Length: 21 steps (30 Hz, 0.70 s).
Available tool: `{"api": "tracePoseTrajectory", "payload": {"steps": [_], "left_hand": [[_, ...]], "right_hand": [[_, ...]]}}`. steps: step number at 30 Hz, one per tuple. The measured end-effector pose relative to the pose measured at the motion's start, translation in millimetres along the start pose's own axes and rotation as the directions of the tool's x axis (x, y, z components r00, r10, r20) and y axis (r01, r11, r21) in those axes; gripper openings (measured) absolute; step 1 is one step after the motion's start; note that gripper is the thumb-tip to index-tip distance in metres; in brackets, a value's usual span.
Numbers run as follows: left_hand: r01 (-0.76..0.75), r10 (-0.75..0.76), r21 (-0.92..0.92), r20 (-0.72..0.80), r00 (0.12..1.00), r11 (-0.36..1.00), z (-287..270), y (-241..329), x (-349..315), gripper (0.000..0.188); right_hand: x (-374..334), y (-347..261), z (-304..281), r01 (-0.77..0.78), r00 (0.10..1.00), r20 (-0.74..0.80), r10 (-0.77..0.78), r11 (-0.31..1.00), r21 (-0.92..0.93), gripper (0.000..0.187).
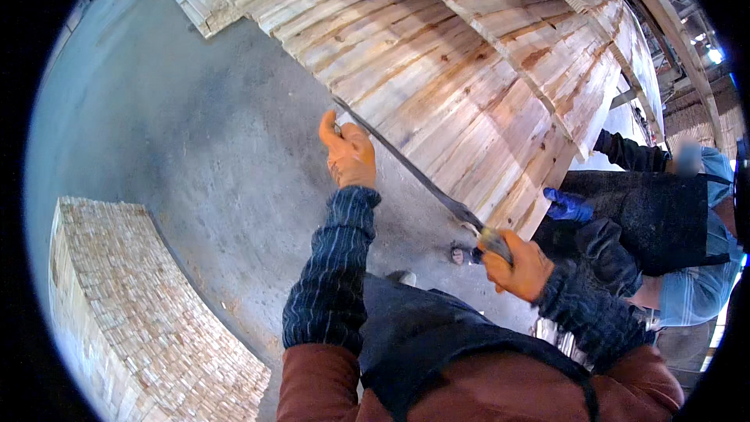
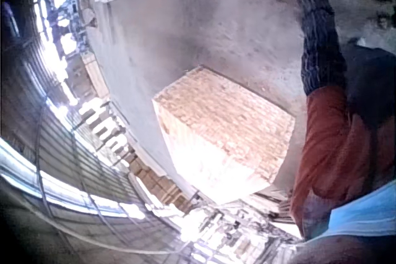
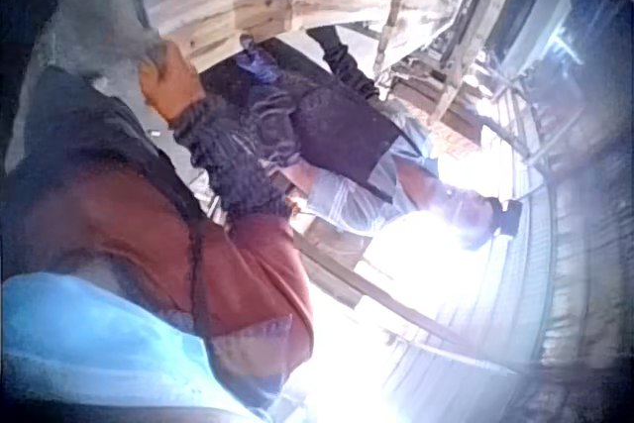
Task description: The person picks up thin wooden strips from a stack and feeds them into a processing machine, then carries a large wooden panel and trims its edge with a hand saw.
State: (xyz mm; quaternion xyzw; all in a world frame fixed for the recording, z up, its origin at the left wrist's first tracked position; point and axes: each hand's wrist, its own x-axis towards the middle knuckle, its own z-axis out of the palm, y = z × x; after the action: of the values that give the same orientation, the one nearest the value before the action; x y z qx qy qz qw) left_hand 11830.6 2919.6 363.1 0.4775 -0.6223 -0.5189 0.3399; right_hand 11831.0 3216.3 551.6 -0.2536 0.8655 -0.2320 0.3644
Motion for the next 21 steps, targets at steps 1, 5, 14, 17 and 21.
{"api": "tracePoseTrajectory", "payload": {"steps": [1, 5, 14, 17, 21], "left_hand": [[-0.038, 0.038, -0.015, -0.004, 0.999, 0.999, 5, 0, 0, 0.046], [0.036, -0.035, -0.009, 0.087, 0.996, 0.999, 15, 14, 3, 0.047], [-0.05, 0.048, -0.069, -0.027, 0.998, 0.996, 7, -4, -2, 0.048], [-0.026, 0.025, 0.023, 0.057, 0.998, 0.999, 5, 5, -3, 0.047], [-0.017, 0.013, 0.044, 0.092, 0.996, 0.999, 8, -5, 0, 0.045]], "right_hand": [[26, -15, -3, -0.027, 1.0, -0.005, 0.027, 0.997, -0.07, 0.044], [153, -78, 3, 0.007, 1.0, -0.014, -0.008, 0.995, -0.098, 0.05], [2, 2, 6, -0.07, 0.997, -0.039, 0.07, 0.998, 0.011, 0.044], [98, -48, -10, -0.063, 0.998, 0.016, 0.064, 0.996, -0.066, 0.046], [142, -52, 14, -0.041, 0.999, -0.005, 0.041, 0.997, -0.064, 0.044]]}}
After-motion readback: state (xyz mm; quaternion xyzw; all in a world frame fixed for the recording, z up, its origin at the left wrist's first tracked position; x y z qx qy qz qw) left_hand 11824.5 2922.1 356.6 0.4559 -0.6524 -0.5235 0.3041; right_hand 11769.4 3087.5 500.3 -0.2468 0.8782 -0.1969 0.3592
